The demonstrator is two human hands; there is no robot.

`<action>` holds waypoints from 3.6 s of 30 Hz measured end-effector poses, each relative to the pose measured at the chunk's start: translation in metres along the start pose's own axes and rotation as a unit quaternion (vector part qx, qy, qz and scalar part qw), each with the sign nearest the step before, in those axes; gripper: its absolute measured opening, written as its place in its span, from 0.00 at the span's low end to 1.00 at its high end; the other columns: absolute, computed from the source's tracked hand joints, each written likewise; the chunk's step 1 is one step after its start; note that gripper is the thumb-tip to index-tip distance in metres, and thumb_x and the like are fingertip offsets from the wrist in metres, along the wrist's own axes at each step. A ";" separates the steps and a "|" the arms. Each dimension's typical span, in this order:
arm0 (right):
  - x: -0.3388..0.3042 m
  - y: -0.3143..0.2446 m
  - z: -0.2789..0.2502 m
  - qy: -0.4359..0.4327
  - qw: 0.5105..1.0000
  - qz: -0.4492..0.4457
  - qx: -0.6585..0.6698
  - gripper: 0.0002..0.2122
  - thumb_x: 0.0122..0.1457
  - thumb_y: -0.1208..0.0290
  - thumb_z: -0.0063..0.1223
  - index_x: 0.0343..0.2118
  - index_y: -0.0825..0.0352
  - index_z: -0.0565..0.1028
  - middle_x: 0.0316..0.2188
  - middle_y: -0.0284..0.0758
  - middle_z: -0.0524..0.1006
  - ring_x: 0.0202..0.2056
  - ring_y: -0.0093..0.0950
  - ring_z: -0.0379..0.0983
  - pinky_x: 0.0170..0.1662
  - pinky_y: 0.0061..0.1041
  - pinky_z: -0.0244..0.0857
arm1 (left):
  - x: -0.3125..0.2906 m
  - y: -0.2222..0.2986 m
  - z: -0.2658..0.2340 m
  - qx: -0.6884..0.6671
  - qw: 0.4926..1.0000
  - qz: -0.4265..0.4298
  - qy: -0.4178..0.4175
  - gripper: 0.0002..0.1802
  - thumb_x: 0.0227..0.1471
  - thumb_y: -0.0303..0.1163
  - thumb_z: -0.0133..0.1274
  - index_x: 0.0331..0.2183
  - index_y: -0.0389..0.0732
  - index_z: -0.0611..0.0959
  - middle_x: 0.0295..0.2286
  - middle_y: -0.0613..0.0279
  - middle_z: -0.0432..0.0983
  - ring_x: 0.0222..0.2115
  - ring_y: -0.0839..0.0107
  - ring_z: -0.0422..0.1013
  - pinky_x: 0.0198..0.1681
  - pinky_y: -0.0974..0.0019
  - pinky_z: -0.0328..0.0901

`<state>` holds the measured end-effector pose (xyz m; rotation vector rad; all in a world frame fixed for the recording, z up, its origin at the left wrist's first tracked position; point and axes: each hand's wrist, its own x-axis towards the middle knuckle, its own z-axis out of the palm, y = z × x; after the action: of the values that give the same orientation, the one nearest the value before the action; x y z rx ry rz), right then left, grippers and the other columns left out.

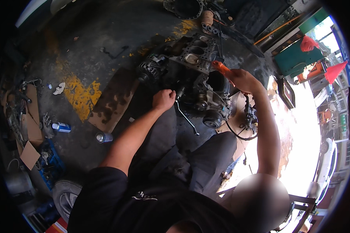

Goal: The person sprays a cleaning agent onto a disassembled engine block and scrubs the surface with a brush. The person repeatedly sprays and scrubs different areas of the engine block.

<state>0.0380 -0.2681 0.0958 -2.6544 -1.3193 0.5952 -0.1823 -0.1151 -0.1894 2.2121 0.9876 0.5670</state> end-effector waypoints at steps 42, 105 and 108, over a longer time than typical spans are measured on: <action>0.017 0.062 0.000 -0.024 0.991 0.059 0.121 0.22 0.71 0.51 0.46 0.52 0.66 0.78 0.17 0.28 0.73 0.08 0.14 0.58 0.12 0.20 0.49 | -0.040 0.175 0.020 0.248 0.655 0.446 -0.557 0.20 0.56 0.44 0.54 0.42 0.40 0.87 0.43 0.51 0.83 0.47 0.52 0.78 0.49 0.47 0.71; 0.026 -0.023 0.013 0.035 0.994 0.032 -0.100 0.21 0.68 0.51 0.42 0.44 0.64 0.80 0.37 0.48 0.82 0.43 0.48 0.79 0.49 0.43 0.72 | 0.143 -0.045 -0.047 0.117 0.930 -0.218 0.272 0.21 0.61 0.47 0.42 0.46 0.45 0.79 0.45 0.56 0.78 0.49 0.55 0.73 0.50 0.46 0.62; 0.025 -0.021 0.015 0.042 0.994 0.029 -0.097 0.21 0.68 0.51 0.43 0.43 0.64 0.81 0.37 0.48 0.82 0.43 0.48 0.79 0.49 0.43 0.72 | 0.144 -0.048 -0.047 0.126 0.928 -0.223 0.271 0.21 0.61 0.47 0.42 0.45 0.45 0.79 0.44 0.57 0.79 0.49 0.55 0.73 0.50 0.46 0.62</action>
<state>0.0303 -0.2367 0.0807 -2.8456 -1.3450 0.3727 -0.1447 0.0383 -0.1727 1.9656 1.8835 0.8951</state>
